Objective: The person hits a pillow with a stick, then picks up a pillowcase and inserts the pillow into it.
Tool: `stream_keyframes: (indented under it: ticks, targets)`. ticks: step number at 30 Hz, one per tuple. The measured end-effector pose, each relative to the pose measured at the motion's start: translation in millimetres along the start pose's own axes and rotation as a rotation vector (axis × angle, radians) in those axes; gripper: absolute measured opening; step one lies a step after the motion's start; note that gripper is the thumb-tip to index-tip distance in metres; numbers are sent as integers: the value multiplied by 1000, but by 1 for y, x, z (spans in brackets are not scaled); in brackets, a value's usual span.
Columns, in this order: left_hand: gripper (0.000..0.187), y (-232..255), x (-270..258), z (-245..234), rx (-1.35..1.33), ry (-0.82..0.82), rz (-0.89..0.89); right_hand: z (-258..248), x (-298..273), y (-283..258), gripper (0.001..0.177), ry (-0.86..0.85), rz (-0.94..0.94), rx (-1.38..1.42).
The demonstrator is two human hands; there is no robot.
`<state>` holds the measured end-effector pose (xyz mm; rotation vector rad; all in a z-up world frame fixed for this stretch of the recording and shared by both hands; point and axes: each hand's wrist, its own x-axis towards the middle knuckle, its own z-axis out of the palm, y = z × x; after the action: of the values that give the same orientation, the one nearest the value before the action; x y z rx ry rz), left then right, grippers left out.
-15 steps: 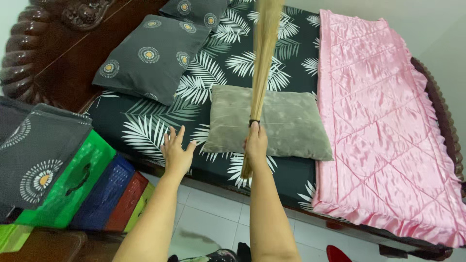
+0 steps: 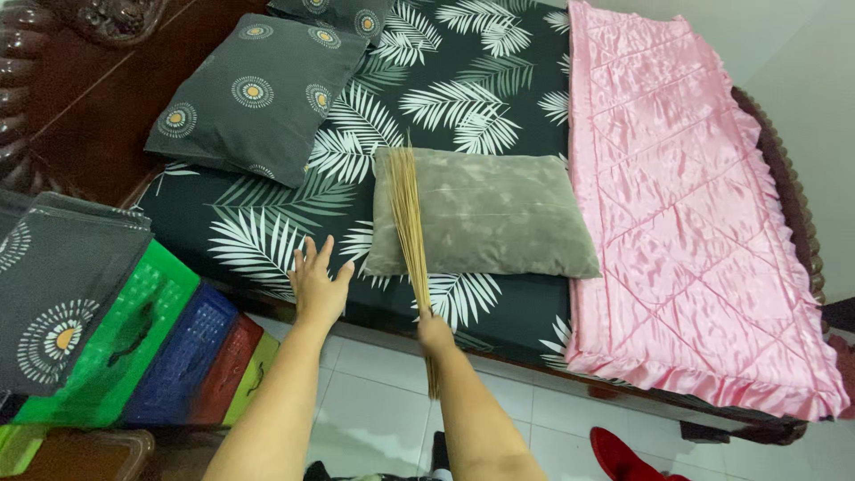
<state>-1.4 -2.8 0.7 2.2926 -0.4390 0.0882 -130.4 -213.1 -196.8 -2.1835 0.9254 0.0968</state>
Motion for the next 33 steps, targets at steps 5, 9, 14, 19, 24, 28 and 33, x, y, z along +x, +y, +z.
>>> stream_keyframes:
  ticks: [5, 9, 14, 19, 24, 28, 33]
  targets:
    - [70, 18, -1, 12, -34, 13, 20, -113, -20, -100, 55, 197, -109, 399]
    - [70, 21, -11, 18, -37, -4, 1, -174, -66, -165, 42, 336, -224, 709]
    - [71, 19, -23, 26, -87, -1, -51, -135, -59, -135, 37, 508, -400, 660]
    - [72, 13, -28, 35, -62, -1, -93, -43, -27, -2, 49, 198, -73, 115]
    - [71, 17, -21, 34, -45, 23, -107, -36, -3, 27, 61, -37, -31, -56]
    - [70, 30, -20, 35, -61, 47, -61, -114, 4, -55, 61, -47, -21, 194]
    - [70, 38, -20, 34, -57, 24, -56, -200, -36, -140, 43, 476, -428, 546]
